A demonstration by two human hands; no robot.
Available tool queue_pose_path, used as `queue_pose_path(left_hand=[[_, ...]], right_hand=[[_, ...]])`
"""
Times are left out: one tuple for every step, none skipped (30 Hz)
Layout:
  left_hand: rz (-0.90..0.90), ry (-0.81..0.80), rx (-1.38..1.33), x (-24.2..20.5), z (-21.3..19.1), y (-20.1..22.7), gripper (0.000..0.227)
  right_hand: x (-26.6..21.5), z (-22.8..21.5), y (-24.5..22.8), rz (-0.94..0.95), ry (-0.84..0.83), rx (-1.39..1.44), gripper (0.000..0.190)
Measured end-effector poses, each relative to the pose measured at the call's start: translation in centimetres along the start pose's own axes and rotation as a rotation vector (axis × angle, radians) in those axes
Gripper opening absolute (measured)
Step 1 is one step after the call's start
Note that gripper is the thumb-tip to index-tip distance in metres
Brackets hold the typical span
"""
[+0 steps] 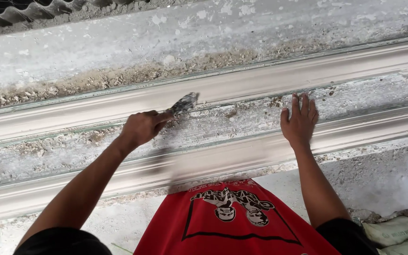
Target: The person scrapes the surface of white decorative moldings using a metal scraper. They hold the molding steady with their left hand while scraping with their right hand, removing dust and debris from the grooves.
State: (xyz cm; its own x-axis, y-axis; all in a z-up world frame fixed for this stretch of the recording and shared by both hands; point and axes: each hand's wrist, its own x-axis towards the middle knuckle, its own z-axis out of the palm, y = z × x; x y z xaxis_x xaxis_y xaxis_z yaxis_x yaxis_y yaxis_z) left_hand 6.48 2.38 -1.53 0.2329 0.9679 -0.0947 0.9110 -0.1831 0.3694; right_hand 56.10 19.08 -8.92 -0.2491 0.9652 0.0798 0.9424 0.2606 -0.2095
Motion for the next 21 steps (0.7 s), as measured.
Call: queue_pose_path(left_hand=[[-0.002, 0.012, -0.008, -0.5, -0.2, -0.6, 0.03], [0.0, 0.012, -0.005, 0.4, -0.2, -0.2, 0.03], [-0.017, -0.01, -0.001, 0.9, 0.0, 0.5, 0.031], [-0.034, -0.033, 0.004, 1.4, 0.3, 1.1, 0.032], [-0.036, -0.033, 0.002, 1.6, 0.4, 1.7, 0.032], [-0.043, -0.029, -0.007, 1.8, 0.5, 2.3, 0.032], [-0.047, -0.024, -0.013, 2.2, 0.5, 2.7, 0.033], [-0.045, -0.024, -0.012, 1.9, 0.3, 2.4, 0.033], [-0.041, -0.015, -0.032, 1.8, 0.2, 2.3, 0.032], [-0.037, -0.007, -0.053, 1.7, 0.2, 2.2, 0.031], [-0.036, -0.009, -0.056, 1.4, 0.1, 2.0, 0.031], [-0.035, -0.021, -0.052, 1.0, 0.0, 1.7, 0.032], [-0.033, -0.031, -0.044, 0.8, -0.3, 1.3, 0.032], [-0.03, -0.031, -0.041, 1.7, -0.5, 1.9, 0.032], [-0.024, -0.018, -0.031, 2.3, -0.5, 2.7, 0.032], [-0.018, -0.005, -0.02, 2.8, -0.5, 3.5, 0.032], [-0.018, -0.004, -0.023, 2.9, -0.3, 3.8, 0.032], [-0.018, 0.009, -0.02, 3.0, -0.1, 4.2, 0.032], [-0.014, 0.019, -0.013, 3.2, -0.1, 4.3, 0.031], [-0.01, 0.018, -0.012, 2.9, -0.2, 3.6, 0.031], [-0.012, 0.01, -0.033, 2.7, -0.1, 3.2, 0.031]], right_hand=[[0.2, 0.1, -0.2, 0.001, 0.005, -0.008, 0.06], [0.5, 0.2, -0.3, 0.002, 0.007, -0.006, 0.06], [0.5, 0.2, -0.3, 0.014, 0.0, -0.009, 0.06], [0.4, 0.2, -0.4, 0.026, -0.007, -0.011, 0.06], [0.3, 0.2, -0.4, 0.024, -0.008, -0.012, 0.06], [0.3, 0.2, -0.4, 0.024, -0.015, -0.011, 0.06], [0.4, 0.2, -0.4, 0.027, -0.019, -0.009, 0.06], [0.4, 0.2, -0.6, 0.028, -0.017, -0.009, 0.06], [0.4, 0.0, -0.4, 0.022, -0.024, -0.004, 0.06], [0.3, -0.1, -0.3, 0.016, -0.03, 0.001, 0.06], [0.2, -0.1, -0.2, 0.018, -0.032, -0.001, 0.06], [0.2, -0.1, -0.2, 0.023, -0.031, -0.004, 0.06], [0.4, 0.1, -0.4, 0.028, -0.026, -0.004, 0.061], [0.7, 0.1, -0.5, 0.03, -0.023, -0.002, 0.061], [0.5, 0.1, -0.5, 0.035, -0.025, -0.009, 0.06], [0.4, 0.0, -0.6, 0.04, -0.027, -0.015, 0.06], [0.4, -0.1, -0.5, 0.04, -0.028, -0.018, 0.06], [0.4, -0.2, -0.4, 0.033, -0.03, -0.009, 0.061], [0.4, -0.2, -0.5, 0.03, -0.03, 0.004, 0.061], [0.4, -0.1, -0.7, 0.034, -0.029, 0.004, 0.061], [0.3, -0.2, -0.6, 0.025, -0.023, -0.006, 0.06]])
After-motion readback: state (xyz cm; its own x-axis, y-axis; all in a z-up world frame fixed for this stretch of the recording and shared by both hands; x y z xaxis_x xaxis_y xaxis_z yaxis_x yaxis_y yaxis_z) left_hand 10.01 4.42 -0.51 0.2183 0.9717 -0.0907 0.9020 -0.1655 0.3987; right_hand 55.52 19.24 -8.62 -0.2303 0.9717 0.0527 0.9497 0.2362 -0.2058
